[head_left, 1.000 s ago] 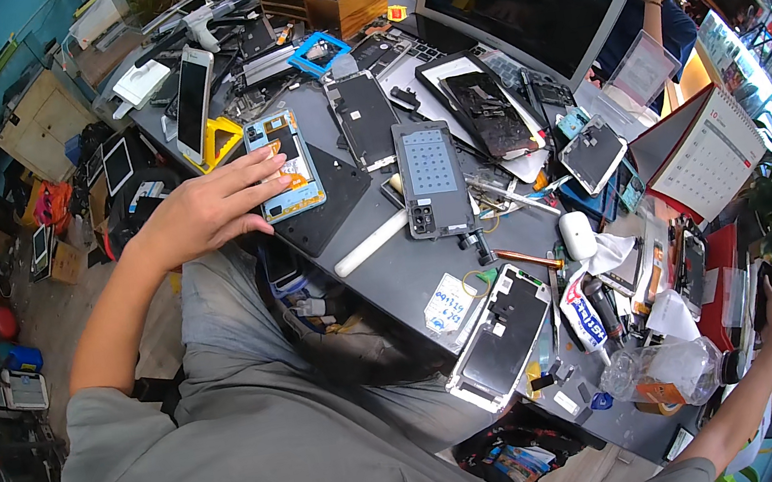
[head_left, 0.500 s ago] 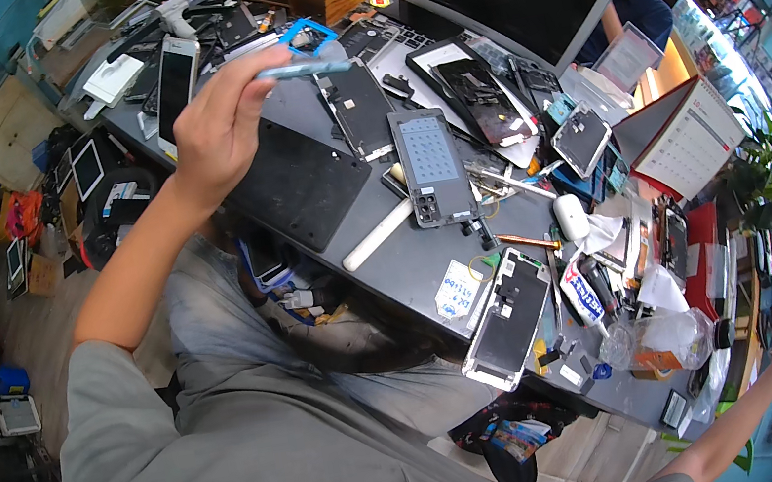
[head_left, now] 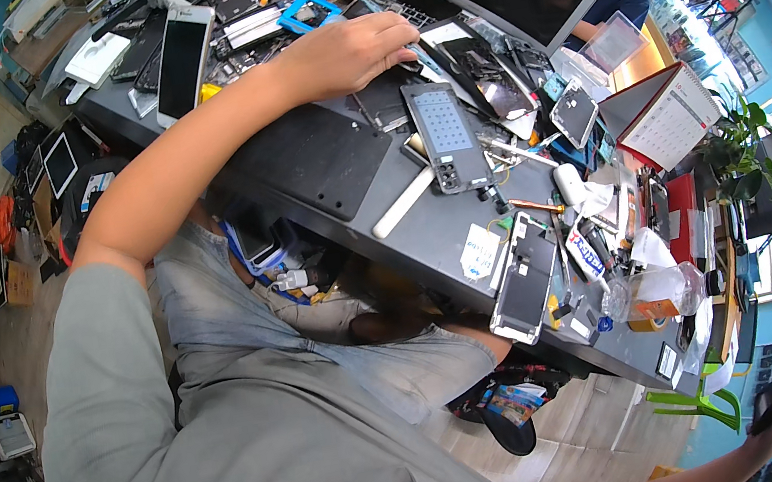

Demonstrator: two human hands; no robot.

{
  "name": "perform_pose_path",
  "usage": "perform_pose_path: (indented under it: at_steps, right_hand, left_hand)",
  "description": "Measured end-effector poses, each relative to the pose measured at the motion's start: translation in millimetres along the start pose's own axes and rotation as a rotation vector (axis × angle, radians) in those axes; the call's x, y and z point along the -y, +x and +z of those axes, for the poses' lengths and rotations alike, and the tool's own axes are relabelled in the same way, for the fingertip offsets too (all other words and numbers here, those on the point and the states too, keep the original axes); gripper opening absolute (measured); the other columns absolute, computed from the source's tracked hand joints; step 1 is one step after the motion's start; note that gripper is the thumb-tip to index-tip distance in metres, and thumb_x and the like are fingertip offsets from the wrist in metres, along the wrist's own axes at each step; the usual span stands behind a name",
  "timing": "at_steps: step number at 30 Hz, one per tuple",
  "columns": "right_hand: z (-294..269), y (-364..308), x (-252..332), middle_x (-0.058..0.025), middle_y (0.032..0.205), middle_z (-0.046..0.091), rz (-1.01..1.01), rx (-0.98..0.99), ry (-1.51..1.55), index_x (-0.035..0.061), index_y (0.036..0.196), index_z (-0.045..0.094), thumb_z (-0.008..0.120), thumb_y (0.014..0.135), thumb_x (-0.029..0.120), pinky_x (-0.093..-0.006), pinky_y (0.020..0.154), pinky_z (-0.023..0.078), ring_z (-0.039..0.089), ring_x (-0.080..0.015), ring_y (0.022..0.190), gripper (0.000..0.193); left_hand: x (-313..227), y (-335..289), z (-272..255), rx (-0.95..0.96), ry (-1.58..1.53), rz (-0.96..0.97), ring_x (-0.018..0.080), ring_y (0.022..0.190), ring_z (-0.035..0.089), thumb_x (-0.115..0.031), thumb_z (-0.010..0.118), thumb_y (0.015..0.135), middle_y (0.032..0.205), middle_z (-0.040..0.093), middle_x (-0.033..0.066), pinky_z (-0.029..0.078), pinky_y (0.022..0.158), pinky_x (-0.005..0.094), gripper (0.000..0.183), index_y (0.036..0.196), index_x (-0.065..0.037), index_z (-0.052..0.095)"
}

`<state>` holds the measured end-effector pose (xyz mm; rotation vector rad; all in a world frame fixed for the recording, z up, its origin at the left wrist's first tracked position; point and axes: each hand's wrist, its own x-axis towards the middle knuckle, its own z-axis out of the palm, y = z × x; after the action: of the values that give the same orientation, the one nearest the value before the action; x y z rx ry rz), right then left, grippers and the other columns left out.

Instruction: The person uses a screwdriver to remove screws from the back of a smartphone, then opens the device to expose the internal components. They continue to manipulate the phone and tools while seated at a cluttered workbench.

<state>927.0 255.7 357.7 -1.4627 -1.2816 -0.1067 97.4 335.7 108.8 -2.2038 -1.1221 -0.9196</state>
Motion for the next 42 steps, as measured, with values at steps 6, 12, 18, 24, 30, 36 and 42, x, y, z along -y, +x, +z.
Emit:
perform_pose_path:
  at_steps: [6,12,18,24,30,36,42]
  right_hand:
    - [58,-96,32,-0.0216,0.159,0.063,0.122,0.253,0.436,-0.0048,0.17,0.049,0.069,0.115,0.029,-0.0451,0.124,0.05,0.065,-0.0312,0.142,0.067]
    - [238,-262,211,-0.0187,0.156,0.066,-0.048,1.012,0.735,-0.0071,0.169,0.047,0.073,0.11,0.01,-0.039,0.119,0.05,0.067,-0.025,0.137,0.066]
    - [358,-310,315,-0.0028,0.109,0.071,-0.073,1.544,0.372,-0.0023,0.133,0.066,0.09,0.103,0.029,-0.0295,0.085,0.055,0.062,-0.01,0.095,0.05]
    - [438,-325,321,-0.0122,0.09,0.066,-0.335,1.707,0.165,0.0034,0.123,0.068,0.088,0.1,0.052,-0.0394,0.079,0.054,0.061,-0.0199,0.085,0.058]
    - [489,-348,353,-0.0204,0.1,0.078,-0.524,1.732,0.266,-0.001,0.127,0.071,0.09,0.097,0.052,-0.0449,0.087,0.057,0.076,-0.033,0.096,0.064]
    - [498,-358,343,-0.0243,0.111,0.078,-0.561,1.501,0.214,-0.004,0.127,0.077,0.093,0.09,0.053,-0.0452,0.093,0.06,0.078,-0.0378,0.104,0.07]
    - [466,-350,312,-0.0172,0.115,0.069,-0.553,1.138,0.29,-0.0019,0.136,0.076,0.077,0.11,0.031,-0.039,0.089,0.057,0.071,-0.0301,0.104,0.043]
  left_hand:
    - [-9,-4,-15,0.324,-0.169,-0.161,0.0363,0.123,0.074,-0.03,0.067,0.115,0.141,0.068,0.0105,0.062,0.103,0.046,0.031,0.136,-0.007,0.066]
    - [-1,-22,-7,0.415,-0.184,-0.129,0.0386,0.13,0.069,-0.025,0.073,0.11,0.143,0.064,0.0148,0.061,0.105,0.0486,0.036,0.136,-0.003,0.064]
    - [-6,-28,-32,0.338,-0.212,-0.111,0.0405,0.13,0.072,-0.017,0.071,0.109,0.147,0.07,0.0192,0.061,0.108,0.048,0.032,0.136,-0.001,0.068]
    - [-20,-50,-84,-0.298,-0.178,-0.289,0.04,0.113,0.077,0.003,0.069,0.101,0.126,0.078,0.0194,0.064,0.099,0.0459,0.027,0.127,0.001,0.076]
    - [-51,-87,-118,-0.333,-0.305,-0.248,0.041,0.121,0.076,-0.004,0.079,0.084,0.131,0.076,0.0222,0.062,0.11,0.0503,0.045,0.129,0.002,0.077]
    - [-47,-105,-108,0.03,-0.398,-0.236,0.0458,0.153,0.056,-0.037,0.097,0.081,0.16,0.061,0.022,0.038,0.133,0.0654,0.087,0.155,-0.004,0.064]
    - [-57,-88,-112,0.214,-0.359,-0.214,0.0448,0.153,0.057,-0.051,0.098,0.079,0.16,0.063,0.0193,0.038,0.132,0.066,0.101,0.162,-0.006,0.06]
